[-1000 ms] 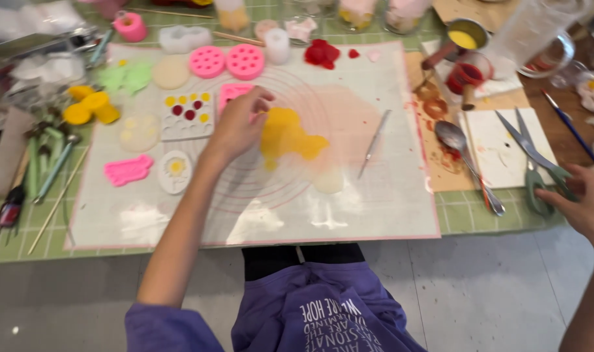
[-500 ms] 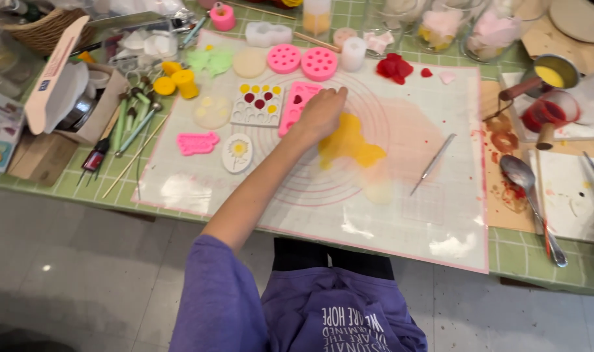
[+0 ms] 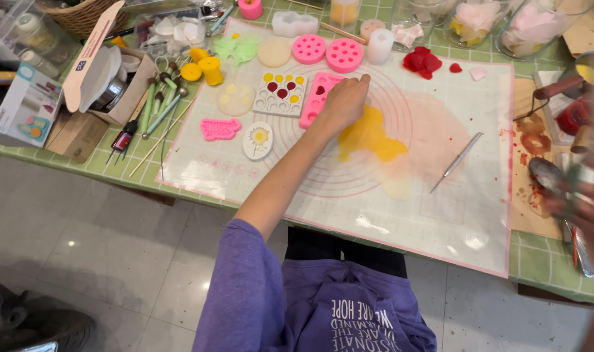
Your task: Trimming a piece of yellow wax with scissors to refine its shape.
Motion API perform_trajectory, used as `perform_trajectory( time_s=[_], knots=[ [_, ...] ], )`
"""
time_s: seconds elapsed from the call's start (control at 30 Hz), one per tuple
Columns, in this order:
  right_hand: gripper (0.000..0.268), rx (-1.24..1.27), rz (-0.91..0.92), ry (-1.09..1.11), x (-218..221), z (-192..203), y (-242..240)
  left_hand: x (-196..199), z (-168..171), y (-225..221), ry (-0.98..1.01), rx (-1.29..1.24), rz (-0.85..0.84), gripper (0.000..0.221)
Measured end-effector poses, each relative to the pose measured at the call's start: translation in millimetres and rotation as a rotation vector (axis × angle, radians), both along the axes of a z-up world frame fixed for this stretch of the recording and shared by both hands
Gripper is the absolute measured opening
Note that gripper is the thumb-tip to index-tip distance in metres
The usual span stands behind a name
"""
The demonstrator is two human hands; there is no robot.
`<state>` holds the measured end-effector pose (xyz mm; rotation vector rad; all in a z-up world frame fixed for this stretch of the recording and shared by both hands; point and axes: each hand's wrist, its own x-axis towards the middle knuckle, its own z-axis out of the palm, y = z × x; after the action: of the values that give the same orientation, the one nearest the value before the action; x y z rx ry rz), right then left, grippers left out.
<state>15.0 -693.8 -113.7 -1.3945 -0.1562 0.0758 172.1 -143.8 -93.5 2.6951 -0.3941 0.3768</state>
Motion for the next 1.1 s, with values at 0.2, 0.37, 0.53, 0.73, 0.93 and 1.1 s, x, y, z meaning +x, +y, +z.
perform_trajectory(
  time_s=[0.2, 0.37, 0.53, 0.73, 0.93, 1.1],
  knots=[
    [0.050, 0.268, 0.130, 0.145, 32.1, 77.0, 223.4, -14.6, 3.8, -2.4, -0.061, 0.023, 0.019, 0.039],
    [0.050, 0.259, 0.179, 0.168, 44.5, 68.8, 257.4, -13.0, 0.9, -2.9, -0.085, 0.025, 0.031, 0.038],
    [0.049, 0.246, 0.142, 0.193, 34.2, 64.4, 247.4, -7.0, -7.1, -7.5, -0.099, 0.004, 0.043, 0.033],
    [0.046, 0.209, 0.085, 0.206, 23.3, 60.6, 234.0, -3.7, -15.1, -3.5, -0.173, 0.011, 0.068, 0.038],
    [0.056, 0.543, 0.167, 0.088, 19.8, 11.0, 205.4, 17.4, -45.2, 1.3, -0.193, 0.021, 0.001, 0.022],
    [0.058, 0.144, 0.018, 0.181, 7.0, 45.6, 216.1, 2.9, -18.1, 4.0, -0.152, 0.115, -0.006, 0.027]
  ],
)
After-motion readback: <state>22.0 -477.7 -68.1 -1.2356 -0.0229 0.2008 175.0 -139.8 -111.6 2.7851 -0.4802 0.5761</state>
